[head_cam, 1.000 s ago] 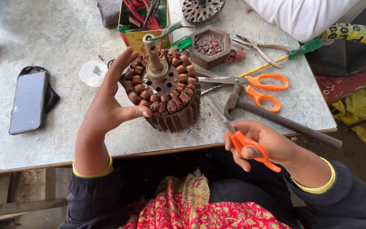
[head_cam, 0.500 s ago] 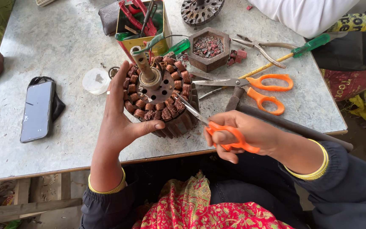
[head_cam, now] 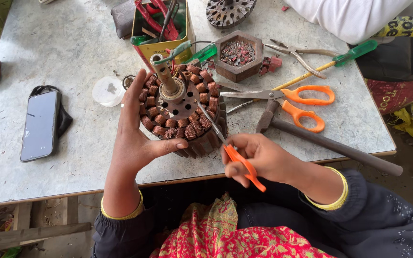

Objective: The person uses orange-handled scissors and a hammer to cut and adjust copper windings on a motor stator. They repeatedly trim wire ends and tap the stator with the hammer while seated at a workbench.

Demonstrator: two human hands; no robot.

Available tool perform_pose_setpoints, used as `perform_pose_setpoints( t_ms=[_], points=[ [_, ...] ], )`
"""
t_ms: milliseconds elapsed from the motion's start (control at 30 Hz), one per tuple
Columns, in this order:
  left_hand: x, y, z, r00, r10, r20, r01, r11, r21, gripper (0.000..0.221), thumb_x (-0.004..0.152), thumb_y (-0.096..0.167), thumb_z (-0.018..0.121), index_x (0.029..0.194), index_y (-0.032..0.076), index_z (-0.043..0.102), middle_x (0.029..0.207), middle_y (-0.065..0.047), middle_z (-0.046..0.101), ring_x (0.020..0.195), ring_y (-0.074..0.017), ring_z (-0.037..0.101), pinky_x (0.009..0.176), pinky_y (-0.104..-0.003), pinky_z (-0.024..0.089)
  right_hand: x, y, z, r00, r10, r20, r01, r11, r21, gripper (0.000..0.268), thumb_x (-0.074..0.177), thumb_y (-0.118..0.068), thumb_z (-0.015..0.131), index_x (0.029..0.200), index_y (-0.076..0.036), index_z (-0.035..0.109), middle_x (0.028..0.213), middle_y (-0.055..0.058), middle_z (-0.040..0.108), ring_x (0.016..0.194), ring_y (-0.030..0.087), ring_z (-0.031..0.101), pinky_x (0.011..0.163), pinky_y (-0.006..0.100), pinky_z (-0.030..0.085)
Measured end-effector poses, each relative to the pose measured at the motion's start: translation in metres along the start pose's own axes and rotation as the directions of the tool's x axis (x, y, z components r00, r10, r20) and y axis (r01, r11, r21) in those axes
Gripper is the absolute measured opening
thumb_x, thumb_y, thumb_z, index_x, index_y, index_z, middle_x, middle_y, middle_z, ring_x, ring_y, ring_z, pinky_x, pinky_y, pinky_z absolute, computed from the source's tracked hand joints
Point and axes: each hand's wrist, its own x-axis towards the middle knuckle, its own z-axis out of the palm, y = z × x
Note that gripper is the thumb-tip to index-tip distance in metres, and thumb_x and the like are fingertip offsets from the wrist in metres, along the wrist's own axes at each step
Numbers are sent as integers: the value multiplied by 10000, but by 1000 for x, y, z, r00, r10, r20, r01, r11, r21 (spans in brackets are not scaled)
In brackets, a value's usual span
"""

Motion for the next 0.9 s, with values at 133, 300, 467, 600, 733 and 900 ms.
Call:
perform_pose_setpoints(
  t_ms=[133, 300, 467, 600, 733, 900],
  points=[
    [17, -16, -15, 991, 89, 101, -73, 986, -150, 1444, 554, 520, 977, 1701, 86, 215, 1632, -206, 427, 1550, -325, 454, 1339, -464, 381, -25, -7, -4, 995, 101, -8, -101, 994, -50, 391, 812, -234, 842, 1010, 3, 602, 700, 71, 661, 557, 158, 672, 513, 269, 526],
    [38, -43, -40, 938, 183, 296, -92, 950, -297, 1408, 621, 484, 961, 1714, 95, 163, 1726, -203, 314, 1634, -327, 311, 1392, -472, 291, -38, -15, -19, 995, -3, 96, -2, 998, 61, 557, 792, -379, 885, 1037, 30, 596, 758, 57, 645, 600, 179, 678, 543, 283, 512],
    [32, -48, -36, 930, 212, 300, -134, 957, -257, 1407, 617, 510, 926, 1709, 76, 151, 1792, -175, 217, 1687, -326, 222, 1396, -464, 245, -22, -24, -21, 993, 108, 55, -98, 982, -162, 584, 795, -445, 874, 990, 29, 594, 659, 47, 615, 549, 138, 619, 537, 234, 433],
    [27, -48, -34, 952, 132, 275, -53, 960, -276, 1401, 623, 546, 926, 1700, 64, 170, 1783, -180, 235, 1673, -337, 241, 1374, -464, 232, -23, -35, -18, 989, 82, 119, -61, 983, -173, 590, 798, -487, 841, 1002, 11, 600, 662, 40, 624, 558, 124, 639, 540, 222, 430],
    [26, -52, -30, 962, 135, 235, -71, 962, -262, 1433, 567, 581, 912, 1700, 77, 194, 1774, -176, 264, 1665, -331, 259, 1372, -460, 248, -26, -41, -17, 991, 85, 101, -65, 981, -183, 589, 795, -479, 858, 984, 19, 607, 668, 33, 619, 552, 114, 630, 527, 228, 429],
    [21, -53, -23, 972, 146, 185, -81, 944, -319, 1435, 571, 601, 912, 1716, 106, 203, 1756, -170, 315, 1660, -322, 302, 1399, -462, 266, -23, -44, -20, 991, 109, 79, -88, 970, -225, 571, 793, -462, 851, 988, 21, 617, 619, 38, 626, 528, 107, 628, 504, 221, 419]
  ],
)
